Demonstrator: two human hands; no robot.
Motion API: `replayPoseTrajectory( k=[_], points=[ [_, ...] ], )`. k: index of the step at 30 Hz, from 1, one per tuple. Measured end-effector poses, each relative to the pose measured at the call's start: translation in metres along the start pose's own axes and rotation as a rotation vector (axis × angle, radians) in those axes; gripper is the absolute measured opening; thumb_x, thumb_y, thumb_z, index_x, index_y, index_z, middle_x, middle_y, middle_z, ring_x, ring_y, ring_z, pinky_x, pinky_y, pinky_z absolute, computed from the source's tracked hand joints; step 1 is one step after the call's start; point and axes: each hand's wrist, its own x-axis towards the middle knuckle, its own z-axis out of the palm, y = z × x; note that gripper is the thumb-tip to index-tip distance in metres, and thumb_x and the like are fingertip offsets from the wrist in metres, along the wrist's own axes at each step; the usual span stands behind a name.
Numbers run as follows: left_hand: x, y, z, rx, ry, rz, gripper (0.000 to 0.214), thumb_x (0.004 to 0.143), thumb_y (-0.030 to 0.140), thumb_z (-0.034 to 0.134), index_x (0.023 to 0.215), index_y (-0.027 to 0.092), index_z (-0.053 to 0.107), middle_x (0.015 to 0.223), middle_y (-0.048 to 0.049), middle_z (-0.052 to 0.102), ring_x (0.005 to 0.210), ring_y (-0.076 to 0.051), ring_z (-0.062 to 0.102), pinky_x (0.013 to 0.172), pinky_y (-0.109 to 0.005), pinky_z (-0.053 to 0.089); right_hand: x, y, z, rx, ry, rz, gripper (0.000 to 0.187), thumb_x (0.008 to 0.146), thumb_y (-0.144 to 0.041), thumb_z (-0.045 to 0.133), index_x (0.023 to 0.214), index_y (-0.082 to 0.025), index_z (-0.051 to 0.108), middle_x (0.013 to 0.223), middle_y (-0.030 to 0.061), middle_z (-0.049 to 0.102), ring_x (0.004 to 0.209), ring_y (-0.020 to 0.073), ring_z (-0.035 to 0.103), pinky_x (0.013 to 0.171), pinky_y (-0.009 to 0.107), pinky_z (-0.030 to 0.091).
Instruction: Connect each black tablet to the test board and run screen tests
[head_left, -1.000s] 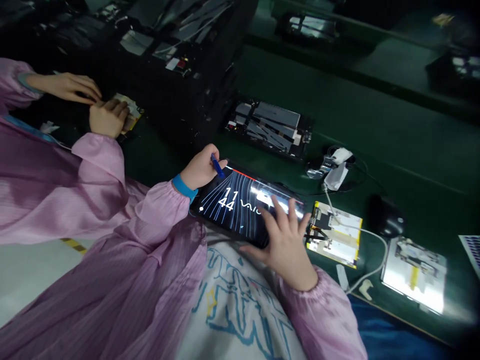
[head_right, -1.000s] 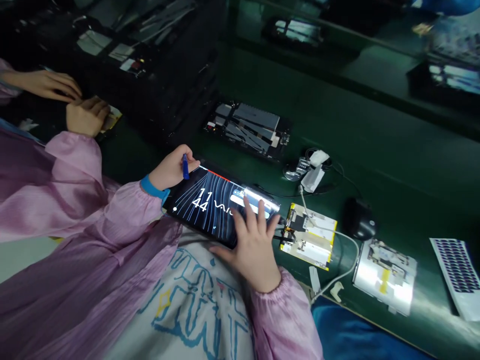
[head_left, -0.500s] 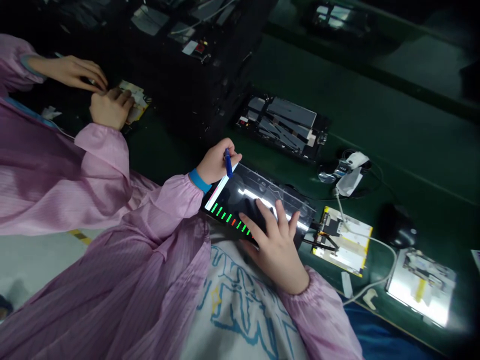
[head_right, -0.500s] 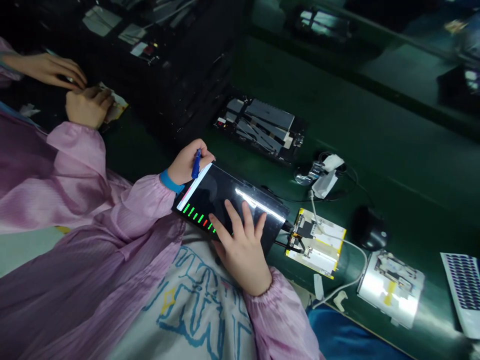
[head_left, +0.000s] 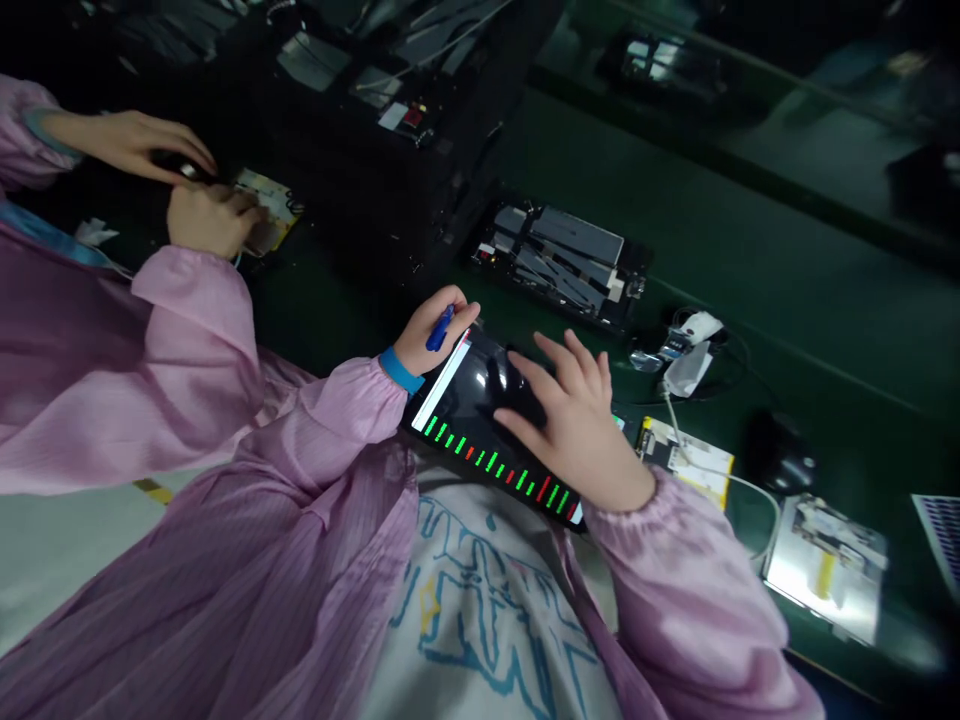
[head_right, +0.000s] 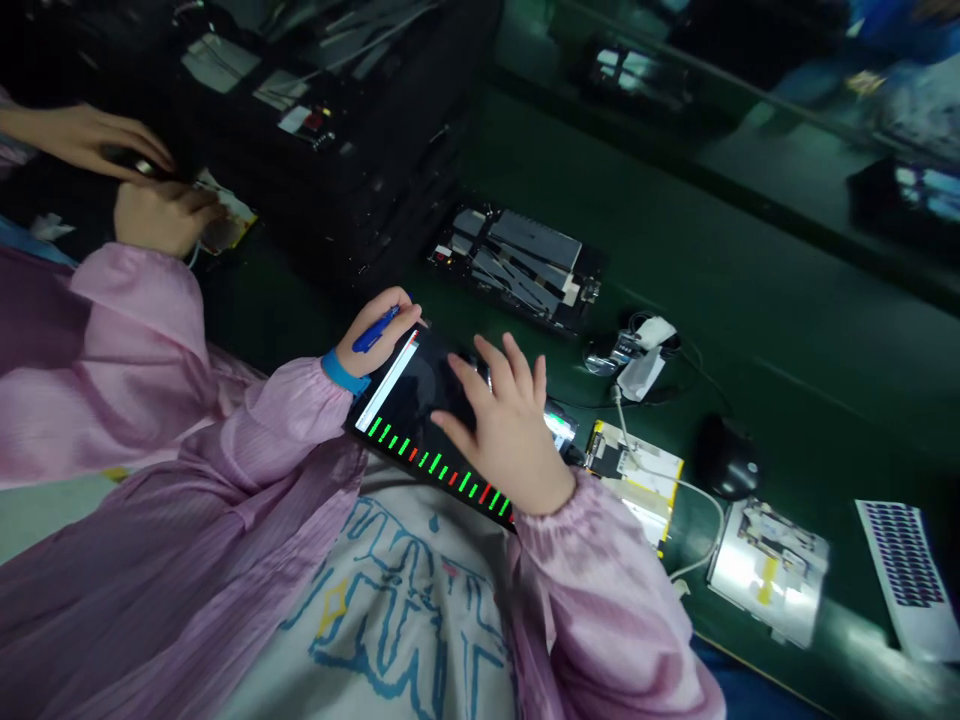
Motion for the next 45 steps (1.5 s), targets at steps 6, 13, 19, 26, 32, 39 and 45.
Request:
replayPoseTrajectory(
  k=[6,13,19,26,32,39,45],
  points=[
    [-0.002,-0.005,-0.002,-0.188,-0.003,-0.078,0.033,0.088,0.05,0.051,0.075,0.019,0.046,0.076,-0.0003,0.061,0.069,-0.012,0.057,0.064,-0.024,0.044,0.076,0.012,0.024,0.101,-0.014,0.078,0.027,0.09,-0.033,0.051,0.105,-0.019,0.068,0.12,0.0116,0.063,0.123,0.0326,0.048,0.103,0.059,0.035],
    [-0.004,-0.006,-0.004,-0.241,0.008,-0.112,0.024,0.087,0.038,0.052,0.074,0.02,0.042,0.067,0.003,0.051,0.062,-0.011,0.052,0.059,-0.024,0.041,0.093,-0.002,0.015,0.306,0.078,0.003,0.008,0.081,-0.02,0.061,0.077,-0.019,0.068,0.095,0.0077,0.066,0.099,0.024,0.059,0.093,0.044,0.045],
    [-0.003,-0.008,-0.005,-0.302,-0.016,-0.1,0.019,0.078,0.015,0.051,0.078,0.021,0.033,0.077,0.0027,0.059,0.077,-0.013,0.062,0.077,-0.027,0.045,-0.012,0.004,-0.029,0.541,0.112,0.068,0.009,0.086,-0.027,0.06,0.08,-0.022,0.065,0.106,0.0078,0.066,0.104,0.0227,0.061,0.089,0.039,0.049],
    [-0.002,-0.011,-0.006,-0.299,-0.02,0.02,0.018,0.081,0.016,0.051,0.079,0.022,0.035,0.076,0.0021,0.059,0.087,-0.017,0.067,0.086,-0.033,0.044,-0.108,0.02,-0.062,0.791,0.548,0.583,0.008,0.075,-0.025,0.07,0.074,-0.022,0.063,0.087,0.0042,0.066,0.082,0.0209,0.063,0.07,0.036,0.047],
    [0.0,-0.007,-0.006,-0.269,-0.022,0.041,0.019,0.082,0.019,0.053,0.079,0.022,0.035,0.076,0.0013,0.061,0.086,-0.019,0.067,0.084,-0.034,0.047,-0.11,0.005,-0.054,0.942,1.146,0.653,0.013,0.064,-0.028,0.076,0.068,-0.025,0.064,0.065,-0.0008,0.062,0.058,0.0172,0.053,0.055,0.036,0.044],
    [0.002,-0.004,-0.004,-0.328,-0.013,-0.013,0.02,0.078,0.016,0.055,0.078,0.022,0.036,0.078,0.0011,0.062,0.083,-0.018,0.067,0.078,-0.031,0.048,-0.127,-0.035,-0.013,0.993,1.069,0.513,0.005,0.076,-0.02,0.066,0.081,-0.022,0.064,0.072,0.0007,0.067,0.063,0.0174,0.063,0.062,0.036,0.053],
    [0.007,-0.007,-0.001,-0.415,0.018,-0.047,0.024,0.074,0.018,0.059,0.076,0.022,0.036,0.072,0.0014,0.065,0.067,-0.017,0.064,0.061,-0.027,0.046,-0.119,-0.074,0.021,1.168,0.542,0.257,0.056,0.085,-0.005,0.052,0.135,-0.028,0.043,0.133,0.01,0.057,0.123,0.0247,0.057,0.099,0.049,0.051]
  ],
)
